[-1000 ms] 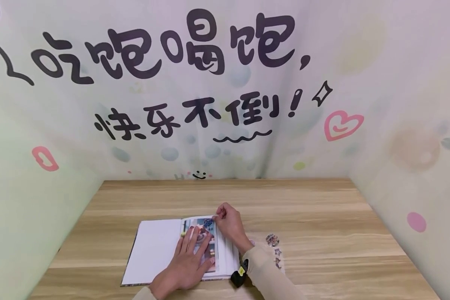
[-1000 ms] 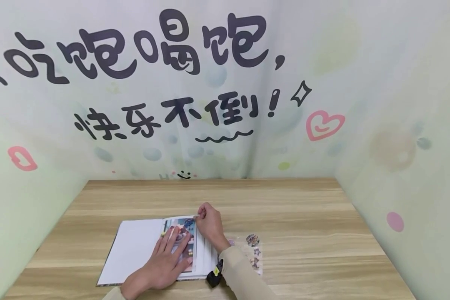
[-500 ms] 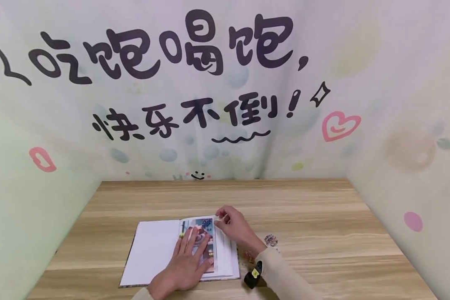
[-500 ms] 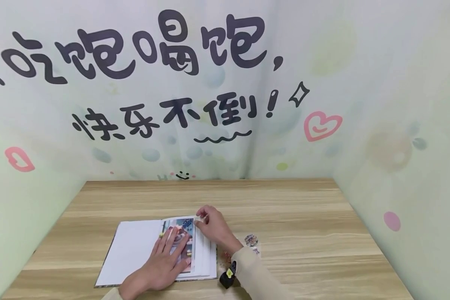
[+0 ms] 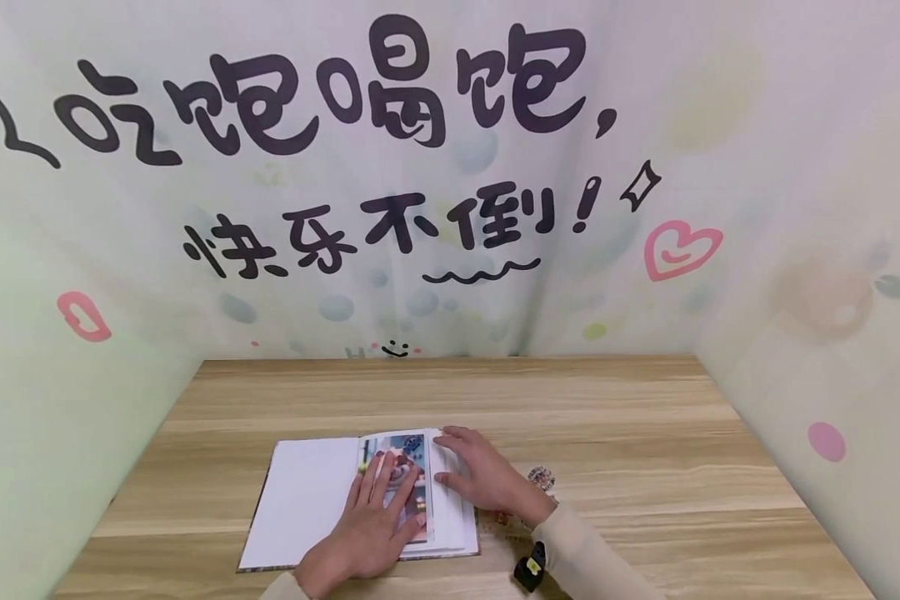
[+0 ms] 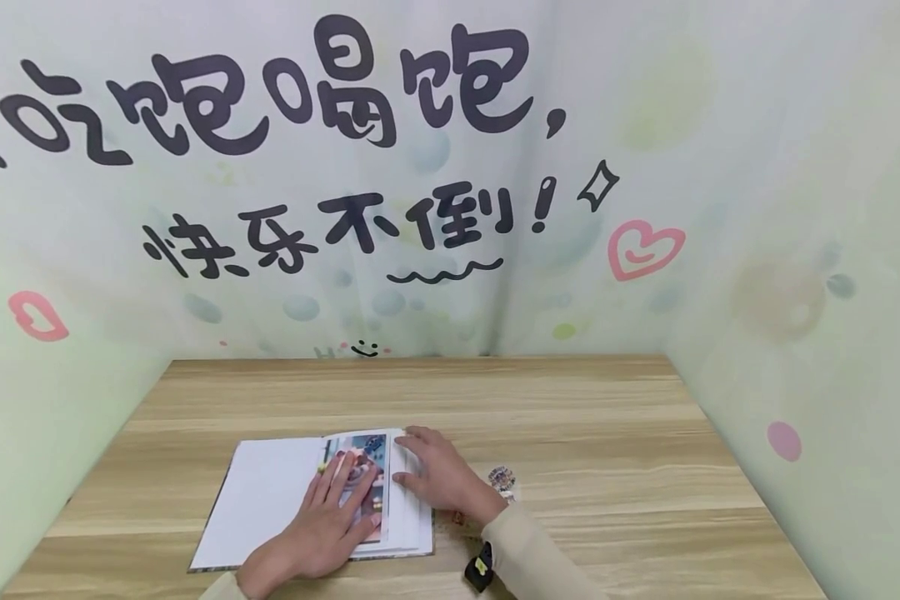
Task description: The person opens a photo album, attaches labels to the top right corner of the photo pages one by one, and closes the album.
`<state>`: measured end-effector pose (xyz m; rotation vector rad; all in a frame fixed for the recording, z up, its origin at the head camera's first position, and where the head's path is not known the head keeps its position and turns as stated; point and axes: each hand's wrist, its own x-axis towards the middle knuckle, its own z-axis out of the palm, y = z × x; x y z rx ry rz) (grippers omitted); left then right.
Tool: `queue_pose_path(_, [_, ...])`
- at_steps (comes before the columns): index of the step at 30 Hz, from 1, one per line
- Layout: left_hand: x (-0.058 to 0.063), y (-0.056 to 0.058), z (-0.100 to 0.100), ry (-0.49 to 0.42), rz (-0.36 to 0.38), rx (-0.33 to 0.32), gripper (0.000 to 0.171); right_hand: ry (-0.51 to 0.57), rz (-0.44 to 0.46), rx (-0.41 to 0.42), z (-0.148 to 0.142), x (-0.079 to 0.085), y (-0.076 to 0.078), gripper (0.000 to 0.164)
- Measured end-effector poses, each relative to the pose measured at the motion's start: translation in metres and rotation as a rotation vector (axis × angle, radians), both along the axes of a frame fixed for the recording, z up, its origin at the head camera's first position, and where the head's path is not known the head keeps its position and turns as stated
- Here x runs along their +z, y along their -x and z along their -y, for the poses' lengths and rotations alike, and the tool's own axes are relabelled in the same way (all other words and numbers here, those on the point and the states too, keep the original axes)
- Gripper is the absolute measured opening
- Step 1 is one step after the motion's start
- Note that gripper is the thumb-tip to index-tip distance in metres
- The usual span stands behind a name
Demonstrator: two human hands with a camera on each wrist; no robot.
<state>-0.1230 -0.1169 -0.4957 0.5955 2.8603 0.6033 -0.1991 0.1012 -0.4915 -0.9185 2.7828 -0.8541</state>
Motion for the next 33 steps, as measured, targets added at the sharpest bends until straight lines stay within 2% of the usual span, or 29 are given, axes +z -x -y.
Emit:
queue_pose_path(4, [0.007, -0.002, -0.002, 0.015, 0.019, 0.004, 0.067, -0.027, -0.019, 0.025, -0.001, -0.002, -0.003, 0.058])
queue_pose_path(18, [0.006, -0.003, -0.004, -0.022, -0.025, 0.017, 0.065, -0.061, -0.001, -0.003, 0.0, -0.004, -0.005, 0.06])
queue_pose_path(30, [0.016, 0.0, -0.01, -0.185, 0.006, 0.101, 0.063, -0.064, 0.025, -0.018, 0.003, 0.003, -0.004, 0.058])
queue_pose_path(33, [0.019, 0.0, -0.014, -0.199, -0.019, 0.13, 0.059, -0.065, 0.022, -0.017, 0.004, 0.003, -0.004, 0.058])
